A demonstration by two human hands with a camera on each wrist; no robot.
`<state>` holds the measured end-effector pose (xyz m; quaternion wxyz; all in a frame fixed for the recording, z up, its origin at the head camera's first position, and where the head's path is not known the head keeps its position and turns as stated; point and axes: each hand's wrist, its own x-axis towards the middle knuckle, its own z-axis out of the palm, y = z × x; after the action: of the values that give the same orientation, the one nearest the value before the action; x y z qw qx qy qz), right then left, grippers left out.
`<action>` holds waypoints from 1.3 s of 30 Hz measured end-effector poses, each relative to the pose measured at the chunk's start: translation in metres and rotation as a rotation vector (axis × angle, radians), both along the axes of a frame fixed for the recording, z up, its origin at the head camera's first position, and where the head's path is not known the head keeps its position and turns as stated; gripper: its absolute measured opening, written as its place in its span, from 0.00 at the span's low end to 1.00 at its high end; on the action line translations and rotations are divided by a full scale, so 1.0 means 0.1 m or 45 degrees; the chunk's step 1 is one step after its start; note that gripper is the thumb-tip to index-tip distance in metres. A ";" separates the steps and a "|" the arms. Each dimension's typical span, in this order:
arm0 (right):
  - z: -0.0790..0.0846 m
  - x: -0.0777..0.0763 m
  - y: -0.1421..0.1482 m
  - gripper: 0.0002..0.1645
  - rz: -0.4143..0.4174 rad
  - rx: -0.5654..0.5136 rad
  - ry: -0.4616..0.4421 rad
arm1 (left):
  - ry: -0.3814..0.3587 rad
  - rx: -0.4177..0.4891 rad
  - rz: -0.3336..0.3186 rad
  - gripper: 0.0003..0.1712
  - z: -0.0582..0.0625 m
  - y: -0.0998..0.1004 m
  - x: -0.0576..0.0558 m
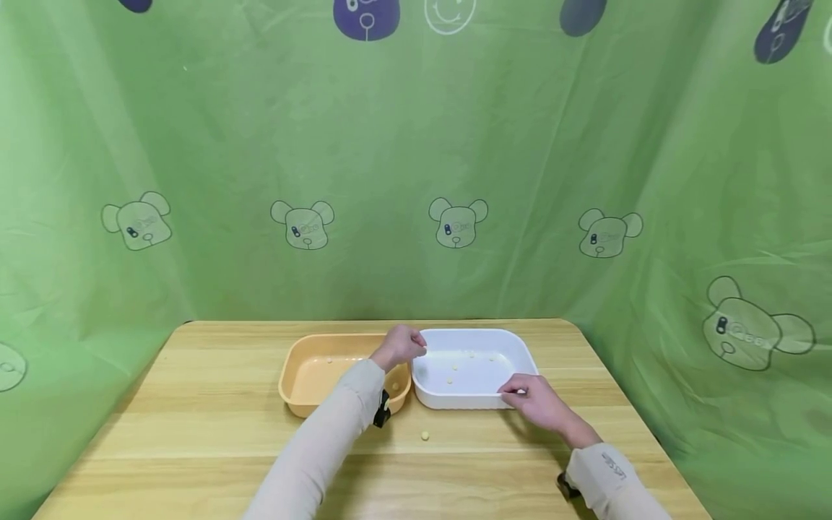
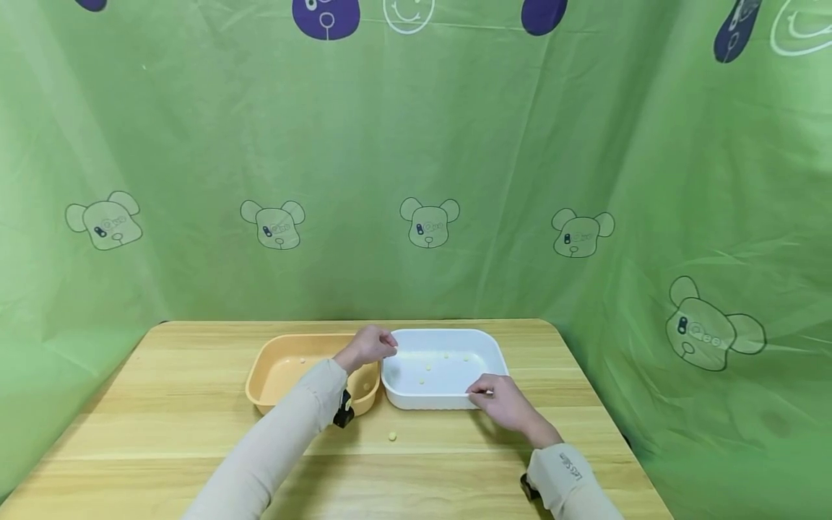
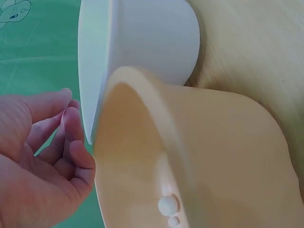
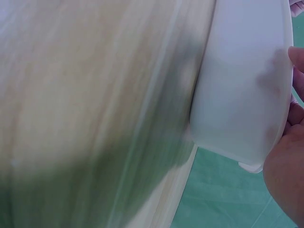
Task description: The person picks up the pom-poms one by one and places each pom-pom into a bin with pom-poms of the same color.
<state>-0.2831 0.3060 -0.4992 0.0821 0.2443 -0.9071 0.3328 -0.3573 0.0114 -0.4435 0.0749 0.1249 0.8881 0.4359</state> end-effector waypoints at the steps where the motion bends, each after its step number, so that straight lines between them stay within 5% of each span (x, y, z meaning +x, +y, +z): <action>1: 0.00 0.00 0.00 0.06 0.002 0.002 -0.004 | 0.004 -0.002 0.011 0.04 0.00 0.00 0.00; 14: -0.01 0.01 -0.01 0.05 0.006 0.012 -0.033 | 0.043 -0.021 0.075 0.04 -0.02 -0.01 -0.04; 23: 0.00 0.01 0.00 0.05 0.004 0.017 -0.035 | 0.083 0.022 0.048 0.04 0.03 -0.06 0.01; 29: 0.01 0.00 0.01 0.04 -0.001 0.006 -0.024 | 0.102 0.055 -0.087 0.03 0.11 -0.17 0.15; 34: 0.01 0.00 0.01 0.04 0.002 -0.006 -0.031 | 0.174 0.026 -0.226 0.03 0.09 -0.22 0.34; 39: 0.01 0.00 0.01 0.04 -0.001 0.003 -0.030 | 0.144 0.070 -0.335 0.02 0.05 -0.25 0.54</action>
<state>-0.2834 0.3068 -0.4984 0.0714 0.2401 -0.9085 0.3346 -0.3035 -0.0141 -0.4382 0.0777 0.2664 0.8546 0.4389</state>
